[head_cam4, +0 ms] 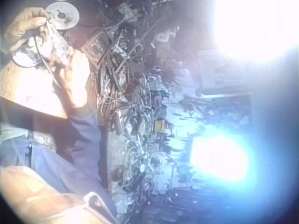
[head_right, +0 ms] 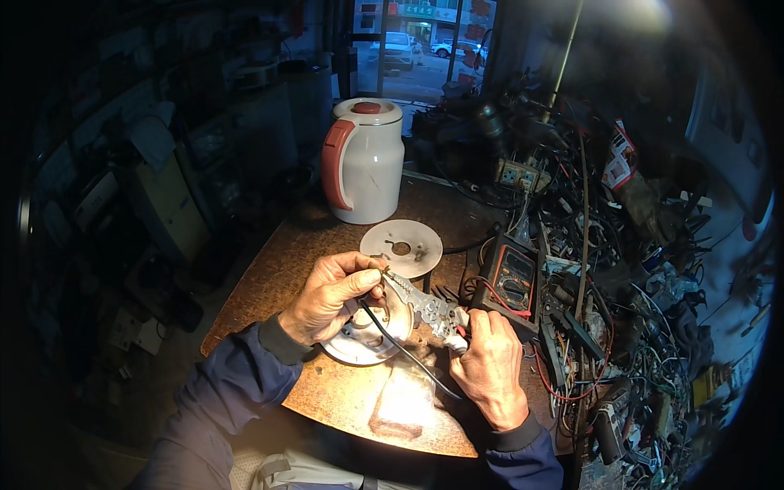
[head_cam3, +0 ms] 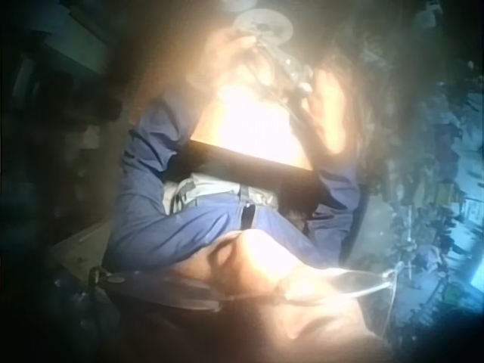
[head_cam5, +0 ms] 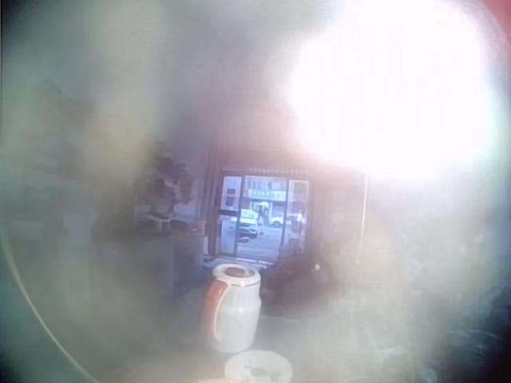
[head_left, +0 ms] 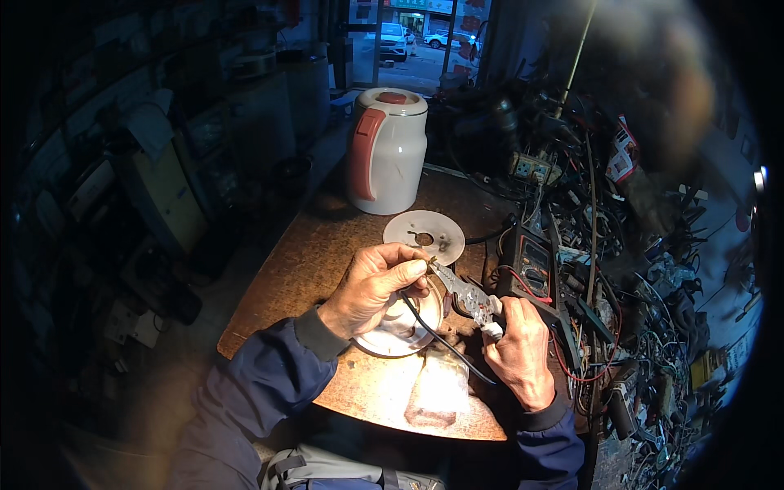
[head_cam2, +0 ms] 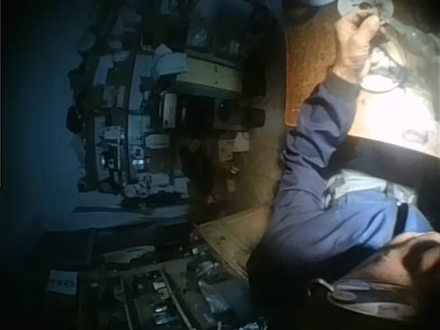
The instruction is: The person works at a cluttered workbench, stripping and twisting wires, then retrieves a small plastic bag from a drawer and uses pliers to crimp a connector onto a wire. The person also handles a white circular component and a multimeter on the table.
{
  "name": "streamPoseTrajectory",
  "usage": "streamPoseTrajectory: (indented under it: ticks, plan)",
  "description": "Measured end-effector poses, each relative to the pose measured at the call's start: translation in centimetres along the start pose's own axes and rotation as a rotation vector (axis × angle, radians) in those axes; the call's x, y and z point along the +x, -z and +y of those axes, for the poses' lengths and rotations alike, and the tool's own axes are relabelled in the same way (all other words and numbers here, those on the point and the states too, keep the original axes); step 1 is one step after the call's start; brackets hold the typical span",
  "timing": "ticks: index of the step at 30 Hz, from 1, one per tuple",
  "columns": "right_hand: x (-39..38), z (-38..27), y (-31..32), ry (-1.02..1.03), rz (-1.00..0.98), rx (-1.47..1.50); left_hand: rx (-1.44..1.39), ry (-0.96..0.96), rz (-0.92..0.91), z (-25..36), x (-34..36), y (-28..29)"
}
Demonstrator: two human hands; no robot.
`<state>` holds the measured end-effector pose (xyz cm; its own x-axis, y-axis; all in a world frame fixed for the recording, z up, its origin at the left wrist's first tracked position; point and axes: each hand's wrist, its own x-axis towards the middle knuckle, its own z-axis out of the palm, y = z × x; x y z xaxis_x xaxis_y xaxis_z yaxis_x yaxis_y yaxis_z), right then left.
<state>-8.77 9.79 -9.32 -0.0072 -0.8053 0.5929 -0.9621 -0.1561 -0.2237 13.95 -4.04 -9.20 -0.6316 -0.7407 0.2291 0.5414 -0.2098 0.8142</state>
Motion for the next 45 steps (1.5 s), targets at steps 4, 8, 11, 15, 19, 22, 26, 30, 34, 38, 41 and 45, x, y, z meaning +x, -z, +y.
streamPoseTrajectory:
  ticks: [4,8,11,15,19,22,26,30,34,38,41,45]
  plan:
    - [0.0,0.0,-0.1,0.005,0.006,0.002,-0.005,-0.003,-0.007,0.1,-0.1,0.0]
    - [-0.1,0.1,-0.2,0.007,0.01,-0.005,-0.005,-0.002,-0.014,0.1,0.0,0.0]
    - [0.0,0.1,-0.1,0.01,0.009,-0.006,-0.006,0.004,-0.01,0.0,0.0,-0.1]
    - [0.0,0.2,-0.2,0.016,0.011,-0.008,-0.005,0.007,-0.007,0.0,0.0,0.0]
    - [0.0,0.0,-0.1,0.018,0.013,0.003,-0.001,-0.006,-0.007,-0.1,0.0,0.1]
    - [0.1,-0.2,0.0,0.018,0.013,-0.001,0.009,-0.009,0.001,-0.1,-0.1,0.0]
    - [0.1,-0.3,0.0,0.001,0.004,0.0,0.039,-0.029,0.004,0.0,-0.1,-0.1]
    - [0.1,-0.6,0.1,-0.006,-0.016,-0.015,0.084,-0.048,0.03,-0.1,-0.2,-0.2]
    - [-0.2,-0.2,-0.5,0.002,-0.017,-0.03,0.109,-0.077,0.049,-0.4,-0.2,-0.3]
    - [-0.3,-0.2,-0.7,-0.001,-0.009,-0.051,0.128,-0.099,0.062,-0.9,-0.1,-0.1]
    - [-0.4,-0.4,-0.6,-0.01,-0.019,-0.065,0.183,-0.138,0.081,-1.1,-0.1,-0.2]
    - [-0.7,-0.7,-0.9,-0.025,0.005,-0.064,0.28,-0.173,0.112,-1.2,-0.2,-0.4]
